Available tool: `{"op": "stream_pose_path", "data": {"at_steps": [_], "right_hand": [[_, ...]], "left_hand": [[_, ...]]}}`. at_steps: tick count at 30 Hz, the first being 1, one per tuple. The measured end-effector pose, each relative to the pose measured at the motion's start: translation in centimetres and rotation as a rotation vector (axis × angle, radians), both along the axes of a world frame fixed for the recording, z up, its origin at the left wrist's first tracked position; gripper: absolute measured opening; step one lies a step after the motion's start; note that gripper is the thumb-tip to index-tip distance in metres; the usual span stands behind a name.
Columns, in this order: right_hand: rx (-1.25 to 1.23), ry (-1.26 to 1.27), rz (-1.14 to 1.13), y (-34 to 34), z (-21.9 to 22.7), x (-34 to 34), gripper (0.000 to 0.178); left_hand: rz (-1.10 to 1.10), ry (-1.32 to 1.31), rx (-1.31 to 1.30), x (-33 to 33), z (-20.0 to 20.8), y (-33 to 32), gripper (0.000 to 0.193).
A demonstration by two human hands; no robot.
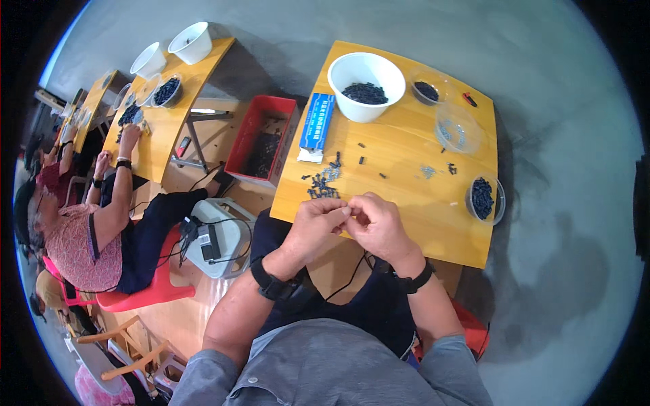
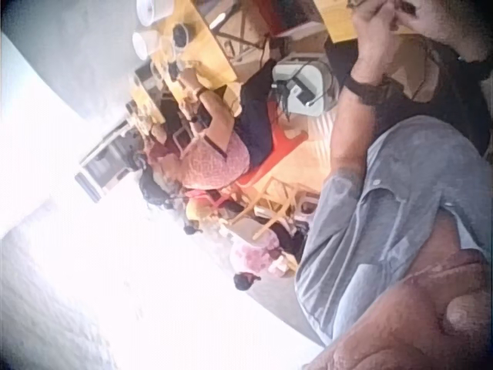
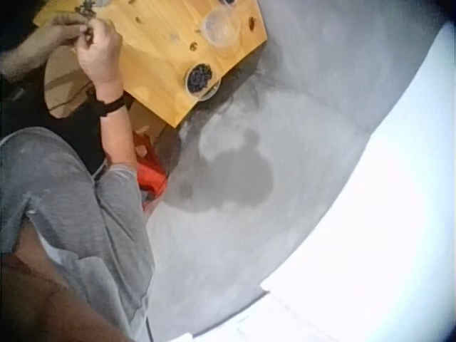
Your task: Assembling small black and yellow plastic components at a work table in a factory setting.
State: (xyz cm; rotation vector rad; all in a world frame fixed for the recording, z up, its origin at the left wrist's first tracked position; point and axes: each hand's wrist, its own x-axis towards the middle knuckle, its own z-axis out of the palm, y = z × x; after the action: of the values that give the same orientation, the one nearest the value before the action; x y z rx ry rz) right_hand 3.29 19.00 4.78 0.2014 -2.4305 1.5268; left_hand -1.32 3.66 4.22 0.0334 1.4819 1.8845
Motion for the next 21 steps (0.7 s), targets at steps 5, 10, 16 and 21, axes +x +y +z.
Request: {"op": "stream_pose_path", "data": {"at_steps": [5, 10, 16, 21], "right_hand": [[0.015, -0.043, 0.095, 0.7, -0.1, 1.2, 0.016], [-0.109, -0.274, -0.094, 4.2, -3.4, 2.2, 0.011], [0.342, -0.159, -0.524, 11.5, -6.7, 1.3, 0.005], [0.417, -0.075, -0.506, 12.5, -6.6, -0.4, 0.005]], "left_hand": [[-0.130, -0.050, -0.108, 0.1, 0.4, -0.4, 0.013], [-0.109, -0.119, -0.123, 0.9, 0.3, -0.7, 0.013], [-0.047, -0.103, -0.182, 1.2, -2.3, -1.2, 0.013], [-0.068, -0.042, -0.183, 1.3, -3.7, -0.6, 0.013]]}}
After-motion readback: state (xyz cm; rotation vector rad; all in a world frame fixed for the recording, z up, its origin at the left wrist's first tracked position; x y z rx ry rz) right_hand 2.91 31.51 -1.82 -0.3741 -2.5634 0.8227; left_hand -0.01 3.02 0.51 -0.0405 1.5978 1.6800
